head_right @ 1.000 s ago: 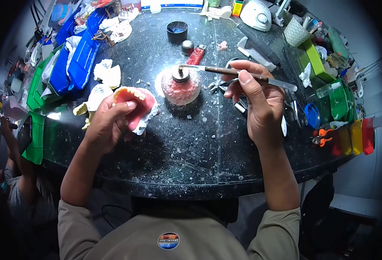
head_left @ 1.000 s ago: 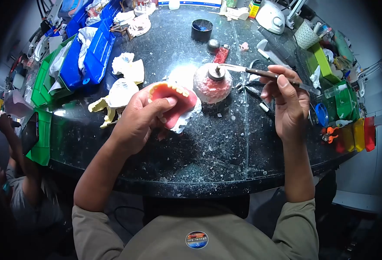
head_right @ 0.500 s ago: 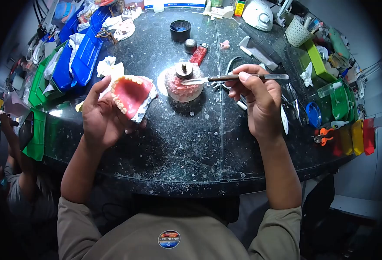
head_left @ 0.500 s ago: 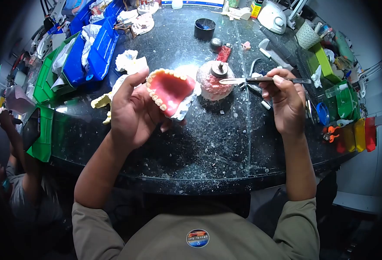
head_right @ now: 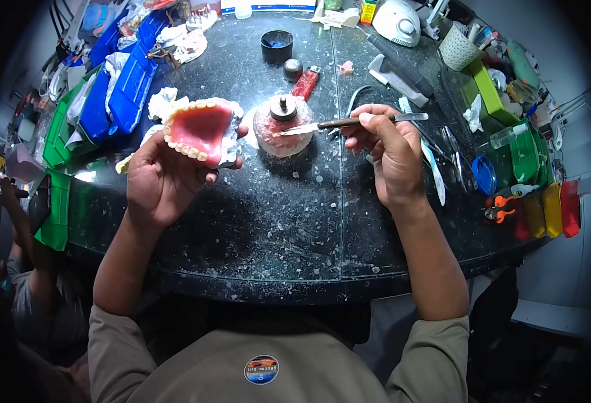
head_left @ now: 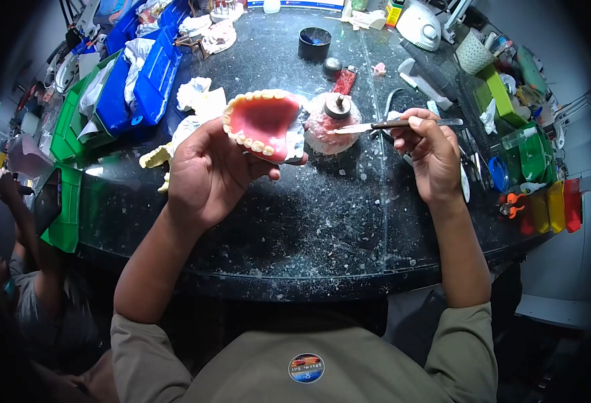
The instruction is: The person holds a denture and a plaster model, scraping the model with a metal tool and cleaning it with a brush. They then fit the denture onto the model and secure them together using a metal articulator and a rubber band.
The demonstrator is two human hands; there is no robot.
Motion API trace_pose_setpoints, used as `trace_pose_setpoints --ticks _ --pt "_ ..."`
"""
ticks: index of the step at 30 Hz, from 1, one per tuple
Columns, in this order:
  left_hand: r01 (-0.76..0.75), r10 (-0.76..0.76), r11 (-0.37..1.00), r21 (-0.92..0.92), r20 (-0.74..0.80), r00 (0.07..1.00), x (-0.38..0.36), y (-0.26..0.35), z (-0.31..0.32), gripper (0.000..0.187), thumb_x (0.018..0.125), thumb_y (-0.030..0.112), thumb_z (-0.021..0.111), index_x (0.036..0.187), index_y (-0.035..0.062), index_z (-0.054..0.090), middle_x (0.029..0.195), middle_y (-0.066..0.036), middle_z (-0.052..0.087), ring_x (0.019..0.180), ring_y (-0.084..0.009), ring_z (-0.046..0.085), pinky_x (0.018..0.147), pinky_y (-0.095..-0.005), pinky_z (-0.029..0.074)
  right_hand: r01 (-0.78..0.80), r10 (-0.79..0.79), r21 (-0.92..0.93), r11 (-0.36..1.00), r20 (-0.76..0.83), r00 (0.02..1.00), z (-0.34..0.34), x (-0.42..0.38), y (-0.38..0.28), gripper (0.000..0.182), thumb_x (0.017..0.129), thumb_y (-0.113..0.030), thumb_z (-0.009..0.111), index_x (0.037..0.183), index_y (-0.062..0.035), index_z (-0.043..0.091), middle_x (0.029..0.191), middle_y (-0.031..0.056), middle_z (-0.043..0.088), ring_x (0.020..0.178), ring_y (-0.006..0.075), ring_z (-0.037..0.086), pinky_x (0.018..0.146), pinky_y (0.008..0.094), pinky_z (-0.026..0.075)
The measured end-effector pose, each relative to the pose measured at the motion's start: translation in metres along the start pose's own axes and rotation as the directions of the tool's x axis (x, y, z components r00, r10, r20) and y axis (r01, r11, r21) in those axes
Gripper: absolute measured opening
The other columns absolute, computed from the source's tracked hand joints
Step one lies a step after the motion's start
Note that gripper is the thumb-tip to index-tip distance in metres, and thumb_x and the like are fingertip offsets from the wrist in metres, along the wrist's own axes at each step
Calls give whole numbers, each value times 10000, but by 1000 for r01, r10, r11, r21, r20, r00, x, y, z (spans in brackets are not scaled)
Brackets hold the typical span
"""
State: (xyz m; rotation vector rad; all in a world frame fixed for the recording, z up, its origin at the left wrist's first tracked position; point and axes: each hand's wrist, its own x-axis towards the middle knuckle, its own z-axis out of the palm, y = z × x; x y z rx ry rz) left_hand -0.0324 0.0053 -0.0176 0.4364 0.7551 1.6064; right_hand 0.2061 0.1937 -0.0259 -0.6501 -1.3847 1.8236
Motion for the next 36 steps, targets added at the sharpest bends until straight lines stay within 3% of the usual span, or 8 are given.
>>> trace_pose_setpoints --ticks 7,13,16,20,21,25,29,36 --pt "-49 66 993 -105 161 985 0 -1 3 603 980 352 241 1446 -30 250 1419 -340 334 1201 -462 494 866 -423 514 14 -14 16 1000 14 1000 -1 0 1 197 895 -129 540 981 35 606 823 142 681 691 150 645 680 242 504" --pt "-27 36 998 -61 148 988 -1 -2 6 612 984 367 355 1437 -31 253 1416 -357 314 1231 -433 475 922 -450 490 29 -29 8 1000 13 999 -1 0 2 200 896 -130 537 981 39 603 830 149 682 695 156 646 682 247 506" --pt "-106 100 994 21 174 980 -1 -2 15 550 1009 325 346 1377 -83 311 1293 -265 494 1156 -319 555 980 -461 461 39 -39 8 999 17 999 -1 1 4 203 898 -131 534 987 38 598 834 149 682 700 156 648 683 247 507" --pt "-235 202 864 445 121 972 0 -7 7 667 932 342 568 1402 -48 300 1377 -285 419 1225 -321 513 999 -431 453 70 -71 51 996 23 997 3 -2 -2 209 905 -140 526 1006 33 590 852 147 684 717 157 651 696 252 506" --pt "-261 227 846 465 129 965 1 -6 12 688 867 222 676 1392 -46 321 1345 -229 474 1214 -276 525 1018 -410 440 79 -81 70 994 27 996 4 -3 -5 212 908 -142 524 1012 30 587 859 147 684 723 157 651 702 254 505" --pt "-311 307 830 462 85 948 2 -9 17 766 734 -33 736 1386 -36 334 1324 -187 492 1228 -247 501 1012 -379 451 216 -216 19 976 9 976 17 -11 -16 221 921 -140 521 1056 28 572 895 150 684 758 155 647 725 268 482" --pt "-334 327 797 503 107 939 0 -10 19 802 660 -127 740 1361 -16 367 1353 -168 459 1231 -235 489 1005 -363 474 366 -370 -108 924 -18 929 23 -16 -18 202 921 -112 548 1055 37 575 887 149 683 748 144 634 714 276 466" --pt "-550 452 492 675 342 824 3 -18 11 755 673 -48 788 1330 -1 417 1328 -140 475 1226 -222 497 1033 -372 446 435 -442 -190 880 8 897 28 -20 -19 196 914 -101 561 1048 41 580 872 148 683 745 140 632 708 270 474"
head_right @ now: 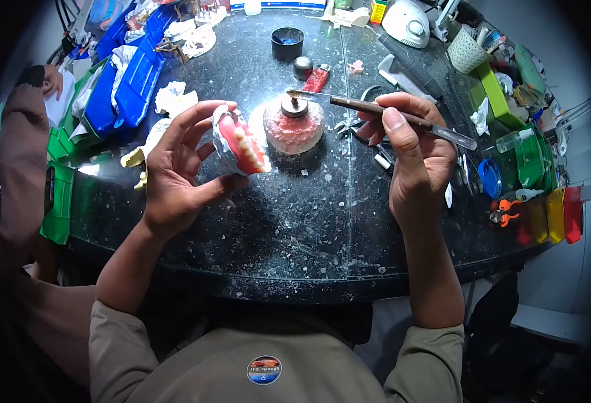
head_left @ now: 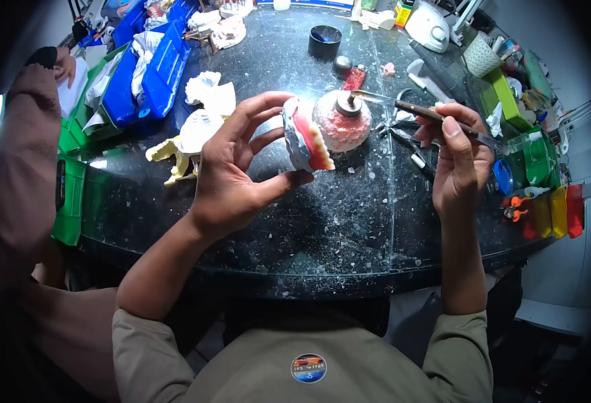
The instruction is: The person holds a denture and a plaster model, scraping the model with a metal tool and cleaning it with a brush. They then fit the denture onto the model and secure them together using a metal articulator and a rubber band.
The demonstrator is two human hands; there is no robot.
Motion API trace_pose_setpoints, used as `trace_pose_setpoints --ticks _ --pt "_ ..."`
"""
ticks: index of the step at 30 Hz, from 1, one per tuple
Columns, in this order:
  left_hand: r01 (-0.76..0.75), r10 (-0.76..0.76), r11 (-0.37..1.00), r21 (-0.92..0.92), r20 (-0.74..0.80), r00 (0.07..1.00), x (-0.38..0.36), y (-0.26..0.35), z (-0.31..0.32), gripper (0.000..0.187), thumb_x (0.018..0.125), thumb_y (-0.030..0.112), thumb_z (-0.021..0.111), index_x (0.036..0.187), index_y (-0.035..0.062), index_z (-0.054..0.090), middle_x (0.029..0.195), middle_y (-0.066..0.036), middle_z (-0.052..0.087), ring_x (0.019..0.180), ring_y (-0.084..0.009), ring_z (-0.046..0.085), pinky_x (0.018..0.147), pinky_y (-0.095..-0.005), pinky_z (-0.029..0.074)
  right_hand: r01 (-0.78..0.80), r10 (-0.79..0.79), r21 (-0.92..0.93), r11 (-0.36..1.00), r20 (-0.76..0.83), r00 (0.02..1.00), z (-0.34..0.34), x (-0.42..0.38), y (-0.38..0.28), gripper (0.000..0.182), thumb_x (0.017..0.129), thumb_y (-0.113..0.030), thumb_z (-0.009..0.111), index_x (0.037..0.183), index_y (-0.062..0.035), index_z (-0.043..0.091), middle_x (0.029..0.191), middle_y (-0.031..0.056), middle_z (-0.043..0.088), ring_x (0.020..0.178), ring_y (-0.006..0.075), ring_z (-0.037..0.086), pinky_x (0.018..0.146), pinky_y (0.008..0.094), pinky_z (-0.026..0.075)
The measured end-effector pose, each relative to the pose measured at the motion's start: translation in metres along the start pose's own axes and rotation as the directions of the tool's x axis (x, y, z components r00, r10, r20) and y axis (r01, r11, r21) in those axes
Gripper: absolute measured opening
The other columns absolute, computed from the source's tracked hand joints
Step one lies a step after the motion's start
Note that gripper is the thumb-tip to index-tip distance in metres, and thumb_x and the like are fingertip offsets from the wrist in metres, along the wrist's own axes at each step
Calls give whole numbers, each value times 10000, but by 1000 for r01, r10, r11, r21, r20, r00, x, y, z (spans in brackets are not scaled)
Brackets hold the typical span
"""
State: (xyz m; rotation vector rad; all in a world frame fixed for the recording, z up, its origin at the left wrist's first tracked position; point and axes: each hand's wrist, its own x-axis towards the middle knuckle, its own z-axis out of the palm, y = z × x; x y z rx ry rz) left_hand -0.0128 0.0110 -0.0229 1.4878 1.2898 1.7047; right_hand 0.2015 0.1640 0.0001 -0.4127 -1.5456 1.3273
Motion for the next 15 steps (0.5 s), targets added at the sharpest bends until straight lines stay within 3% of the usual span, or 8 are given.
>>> trace_pose_setpoints --ticks 2,8,11,14,15 --pt "-62 61 996 61 23 998 0 0 1 722 694 -20 780 1323 0 427 1300 -112 484 1216 -215 509 1043 -380 447 3 -3 -16 1000 -3 1000 1 0 0 196 913 -101 563 1050 40 580 872 146 683 745 139 633 709 265 477" --pt "-48 45 995 88 39 998 -1 0 1 739 683 -13 785 1329 0 426 1302 -120 484 1216 -212 510 1037 -376 448 7 -7 -31 999 6 1000 1 -1 -1 191 914 -102 564 1045 35 585 872 142 684 741 137 633 708 263 478" --pt "51 -49 997 -52 52 997 0 2 -2 757 694 -17 773 1348 -34 394 1295 -143 492 1201 -216 525 1005 -369 469 6 -6 -19 1000 -8 1000 0 0 0 191 913 -105 567 1040 35 586 870 144 683 736 137 632 701 262 476" --pt "283 -290 885 -369 38 956 3 15 0 779 703 11 740 1375 -56 352 1332 -211 480 1216 -259 513 1024 -378 438 -30 30 0 1000 -11 999 -2 1 0 193 920 -123 559 1030 32 587 869 143 682 714 131 626 696 259 474" --pt "254 -247 912 -322 62 967 2 13 -1 699 809 158 652 1386 -70 330 1332 -244 472 1165 -305 556 987 -389 464 -76 77 8 997 -14 997 -3 1 0 192 923 -130 555 1024 30 588 861 139 680 704 129 622 689 256 474"
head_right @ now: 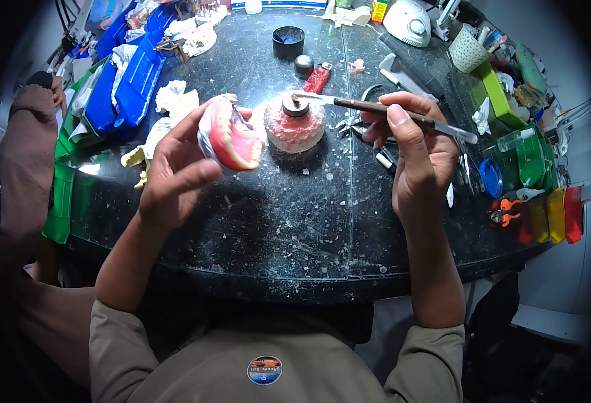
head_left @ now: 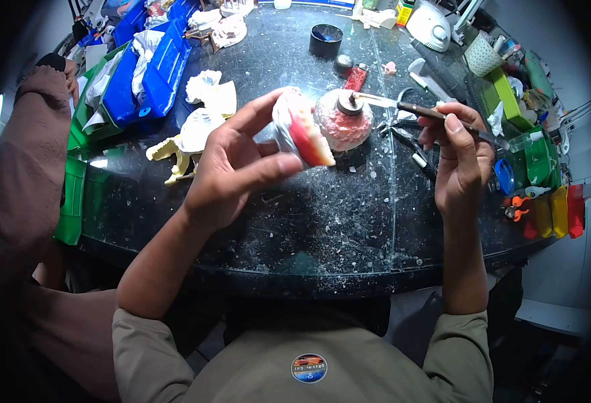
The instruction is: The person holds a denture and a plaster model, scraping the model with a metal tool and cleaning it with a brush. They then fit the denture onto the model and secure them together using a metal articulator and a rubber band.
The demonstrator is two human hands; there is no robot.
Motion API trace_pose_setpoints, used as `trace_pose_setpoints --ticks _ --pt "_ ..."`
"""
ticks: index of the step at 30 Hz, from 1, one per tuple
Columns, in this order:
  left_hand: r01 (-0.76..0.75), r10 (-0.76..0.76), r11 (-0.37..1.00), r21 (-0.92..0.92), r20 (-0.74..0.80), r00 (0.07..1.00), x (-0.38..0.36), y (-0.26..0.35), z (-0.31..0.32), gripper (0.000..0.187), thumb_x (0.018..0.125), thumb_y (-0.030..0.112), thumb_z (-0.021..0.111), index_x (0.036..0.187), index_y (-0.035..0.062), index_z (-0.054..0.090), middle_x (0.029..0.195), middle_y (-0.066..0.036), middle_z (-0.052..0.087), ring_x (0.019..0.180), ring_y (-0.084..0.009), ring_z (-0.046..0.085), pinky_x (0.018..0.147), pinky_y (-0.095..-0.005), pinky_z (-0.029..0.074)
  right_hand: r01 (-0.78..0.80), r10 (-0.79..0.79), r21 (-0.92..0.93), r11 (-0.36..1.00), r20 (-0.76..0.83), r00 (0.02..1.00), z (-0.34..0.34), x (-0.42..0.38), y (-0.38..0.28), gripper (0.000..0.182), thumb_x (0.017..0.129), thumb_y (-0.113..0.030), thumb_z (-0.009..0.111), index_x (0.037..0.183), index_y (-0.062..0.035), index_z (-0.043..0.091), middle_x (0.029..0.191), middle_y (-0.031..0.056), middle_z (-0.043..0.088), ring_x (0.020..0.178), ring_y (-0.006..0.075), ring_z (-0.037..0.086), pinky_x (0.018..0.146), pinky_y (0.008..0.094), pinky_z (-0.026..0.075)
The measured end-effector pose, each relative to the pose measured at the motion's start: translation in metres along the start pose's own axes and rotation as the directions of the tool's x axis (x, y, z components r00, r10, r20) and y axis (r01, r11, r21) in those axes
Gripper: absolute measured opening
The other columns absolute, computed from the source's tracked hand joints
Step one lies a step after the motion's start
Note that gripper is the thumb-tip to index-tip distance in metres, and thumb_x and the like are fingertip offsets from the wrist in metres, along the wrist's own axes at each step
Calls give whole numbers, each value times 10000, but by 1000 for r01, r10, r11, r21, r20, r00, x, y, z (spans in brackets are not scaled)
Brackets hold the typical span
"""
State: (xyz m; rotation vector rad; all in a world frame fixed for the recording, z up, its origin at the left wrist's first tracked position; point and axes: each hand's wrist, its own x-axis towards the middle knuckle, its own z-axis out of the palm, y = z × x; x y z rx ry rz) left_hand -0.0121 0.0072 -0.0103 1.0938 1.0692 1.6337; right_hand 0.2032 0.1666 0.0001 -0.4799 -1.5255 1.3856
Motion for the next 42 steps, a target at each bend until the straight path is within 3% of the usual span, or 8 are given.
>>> trace_pose_setpoints --ticks 7,15,23,28,30,33,37,42 --pt "186 -162 865 -466 92 983 0 3 -10 565 959 335 245 1312 -63 433 1122 -218 618 958 -294 649 731 -336 505 -222 220 58 973 34 975 -10 4 14 187 927 -163 554 987 8 601 806 111 660 659 122 601 634 239 478" --pt "413 -410 909 -49 55 910 -11 -12 -16 521 984 339 222 1254 -4 506 1088 -175 645 863 -245 675 688 -414 584 -193 193 11 981 -62 979 -15 8 16 184 914 -166 582 970 6 618 764 92 654 600 114 580 585 223 468" --pt "379 -366 894 -239 97 925 -13 -16 -21 527 994 344 194 1245 5 509 1043 -168 661 805 -223 675 637 -381 580 13 -49 -331 943 -99 994 -12 7 12 133 931 -136 596 978 -14 621 766 43 637 635 67 564 579 196 445" --pt "411 -370 786 -462 181 911 -6 -6 -21 549 997 364 171 1256 11 502 1051 -162 658 815 -216 670 656 -385 577 325 -220 -707 628 238 946 -1 4 16 89 874 -39 627 959 -23 649 818 60 624 687 165 611 626 281 472" --pt "402 -382 785 -472 142 913 -6 -7 -21 552 997 371 181 1256 3 501 1059 -165 654 839 -220 668 688 -392 575 395 -136 -793 464 377 916 -2 0 23 188 817 8 624 996 -43 650 896 120 584 814 298 613 717 362 486" --pt "372 -332 837 -401 167 928 -5 -9 -16 530 997 370 251 1298 -13 458 1100 -175 631 923 -225 653 794 -391 549 431 -67 -855 289 431 900 -3 -4 24 277 786 60 585 1040 -41 631 875 116 557 881 283 583 751 365 472" --pt "331 -254 908 -256 290 923 0 -8 -10 541 986 343 383 1387 -19 343 1186 -167 578 987 -221 634 819 -352 521 442 -253 -600 667 376 891 17 -7 -2 135 834 -15 613 968 -20 629 902 122 619 741 216 621 619 332 510" --pt "255 -242 966 -52 176 954 -6 0 11 704 912 318 615 1436 -2 270 1307 -147 481 1150 -200 533 949 -344 451 488 -231 -382 785 550 802 44 -30 -13 263 756 -122 769 958 -22 633 906 112 615 747 196 627 634 297 512"
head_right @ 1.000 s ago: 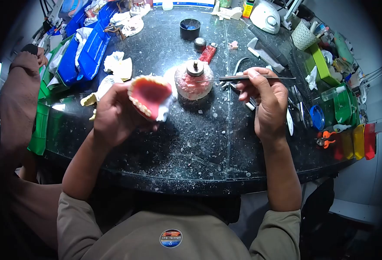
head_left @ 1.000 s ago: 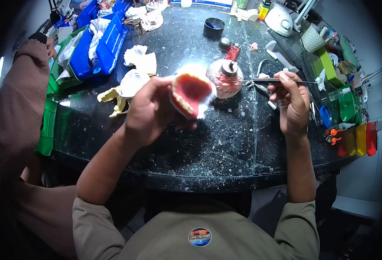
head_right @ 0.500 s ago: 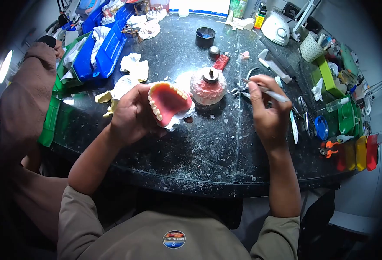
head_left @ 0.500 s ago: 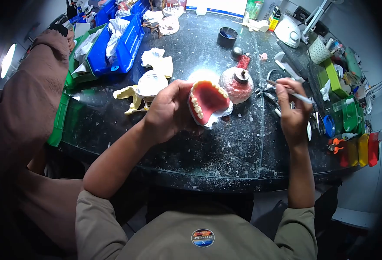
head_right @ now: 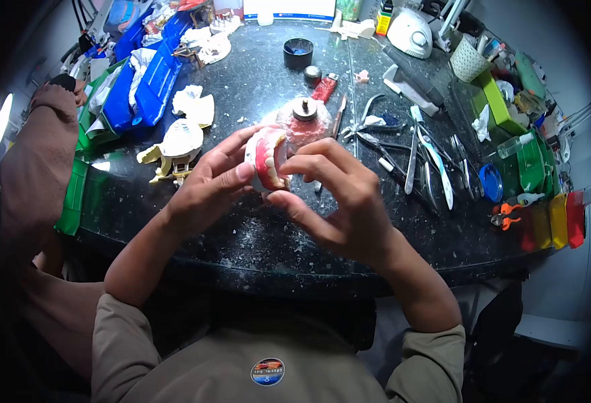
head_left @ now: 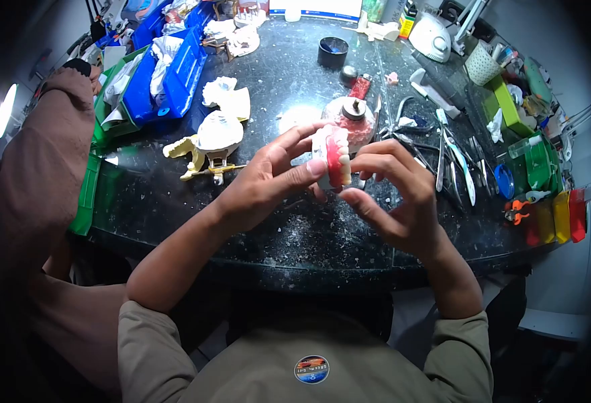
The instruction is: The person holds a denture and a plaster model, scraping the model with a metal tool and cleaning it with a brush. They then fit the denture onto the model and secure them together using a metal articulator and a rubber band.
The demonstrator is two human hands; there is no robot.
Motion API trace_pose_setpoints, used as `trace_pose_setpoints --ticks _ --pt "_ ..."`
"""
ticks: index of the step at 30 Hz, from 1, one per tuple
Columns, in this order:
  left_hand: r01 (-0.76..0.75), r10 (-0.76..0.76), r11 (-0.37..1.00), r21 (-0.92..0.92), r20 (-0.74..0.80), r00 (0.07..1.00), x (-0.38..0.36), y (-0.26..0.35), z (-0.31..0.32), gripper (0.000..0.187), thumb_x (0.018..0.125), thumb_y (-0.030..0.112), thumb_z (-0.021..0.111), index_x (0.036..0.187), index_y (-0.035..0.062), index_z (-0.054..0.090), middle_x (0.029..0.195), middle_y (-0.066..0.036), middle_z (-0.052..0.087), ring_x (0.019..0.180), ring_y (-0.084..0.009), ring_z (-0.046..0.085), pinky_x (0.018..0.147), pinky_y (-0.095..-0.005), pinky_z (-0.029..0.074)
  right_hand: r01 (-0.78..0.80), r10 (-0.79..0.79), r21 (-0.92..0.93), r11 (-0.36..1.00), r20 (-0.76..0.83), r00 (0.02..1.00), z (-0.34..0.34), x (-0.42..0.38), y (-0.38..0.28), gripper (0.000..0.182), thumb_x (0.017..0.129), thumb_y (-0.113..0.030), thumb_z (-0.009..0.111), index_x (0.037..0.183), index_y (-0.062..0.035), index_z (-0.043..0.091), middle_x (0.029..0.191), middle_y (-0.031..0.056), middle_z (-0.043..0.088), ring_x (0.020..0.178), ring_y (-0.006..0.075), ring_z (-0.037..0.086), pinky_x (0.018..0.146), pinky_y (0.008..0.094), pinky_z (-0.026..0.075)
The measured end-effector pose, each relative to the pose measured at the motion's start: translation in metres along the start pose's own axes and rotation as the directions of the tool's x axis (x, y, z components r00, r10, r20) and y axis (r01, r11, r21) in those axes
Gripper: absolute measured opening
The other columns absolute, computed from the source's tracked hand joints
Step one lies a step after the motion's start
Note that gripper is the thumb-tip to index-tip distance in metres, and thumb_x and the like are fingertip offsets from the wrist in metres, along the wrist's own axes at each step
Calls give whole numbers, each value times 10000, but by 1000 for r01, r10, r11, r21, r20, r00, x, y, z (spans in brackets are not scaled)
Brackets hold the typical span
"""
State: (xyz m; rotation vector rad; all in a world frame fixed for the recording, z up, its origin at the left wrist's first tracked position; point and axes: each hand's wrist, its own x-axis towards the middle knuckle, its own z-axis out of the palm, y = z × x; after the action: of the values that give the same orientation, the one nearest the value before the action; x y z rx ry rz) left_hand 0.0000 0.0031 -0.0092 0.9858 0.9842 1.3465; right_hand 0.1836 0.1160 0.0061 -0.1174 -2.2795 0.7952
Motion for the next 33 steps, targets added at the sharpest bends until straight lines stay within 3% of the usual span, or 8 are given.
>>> trace_pose_setpoints --ticks 5,18,21,22,25,27,29,33 --pt "-78 78 995 59 1 997 0 -2 7 749 883 294 669 1438 -4 264 1332 -153 460 1220 -204 470 1021 -356 395 1 -1 -2 1000 -58 998 5 -4 2 262 736 -73 774 961 -36 643 888 105 597 759 210 627 638 316 515" --pt "-126 144 985 121 -154 978 4 -10 11 651 905 99 636 1423 -5 255 1327 -190 412 1018 -176 611 806 -270 535 -47 45 -2 999 -243 969 10 -11 2 120 772 -22 735 860 -7 656 807 102 606 698 182 611 588 302 488" --pt "-136 158 982 131 -173 972 7 -11 -3 689 899 182 649 1433 -3 255 1306 -169 480 1095 -223 582 837 -344 534 -4 5 5 1000 -373 928 -5 -9 6 116 810 -45 717 884 -6 638 874 118 633 729 144 617 613 294 495" --pt "-155 188 969 191 -170 967 9 -11 -4 618 939 239 567 1419 -12 271 1295 -176 499 1064 -267 610 817 -367 536 0 20 50 999 -416 909 -10 -12 11 121 824 -54 707 909 -8 634 905 111 632 767 142 619 649 285 494" --pt "-45 46 999 10 -125 991 9 0 -10 583 949 308 461 1398 -26 294 1258 -192 533 1017 -294 636 774 -365 537 -37 171 265 963 -503 847 -22 -10 12 141 875 -103 660 976 -19 608 976 94 623 854 141 619 735 272 492" --pt "-5 17 995 96 -123 992 10 2 -16 575 924 336 382 1350 -48 356 1127 -191 606 913 -289 665 701 -342 535 -42 331 533 845 -461 823 -32 -9 11 157 905 -141 617 1009 -28 585 998 88 615 888 139 615 774 270 491" --pt "95 -74 973 210 -108 991 9 4 -24 569 918 337 384 1328 -57 389 1057 -183 636 863 -274 674 661 -330 537 -16 467 827 562 -301 831 -41 -8 11 175 929 -178 568 1035 -39 561 1004 86 608 906 133 610 803 270 490" --pt "154 -102 939 309 -180 978 7 1 -20 461 947 277 370 1235 -67 472 863 -171 657 687 -231 673 516 -287 537 -197 487 939 282 37 873 -41 -10 10 190 957 -225 486 1010 -44 504 963 113 614 878 166 643 730 279 543"
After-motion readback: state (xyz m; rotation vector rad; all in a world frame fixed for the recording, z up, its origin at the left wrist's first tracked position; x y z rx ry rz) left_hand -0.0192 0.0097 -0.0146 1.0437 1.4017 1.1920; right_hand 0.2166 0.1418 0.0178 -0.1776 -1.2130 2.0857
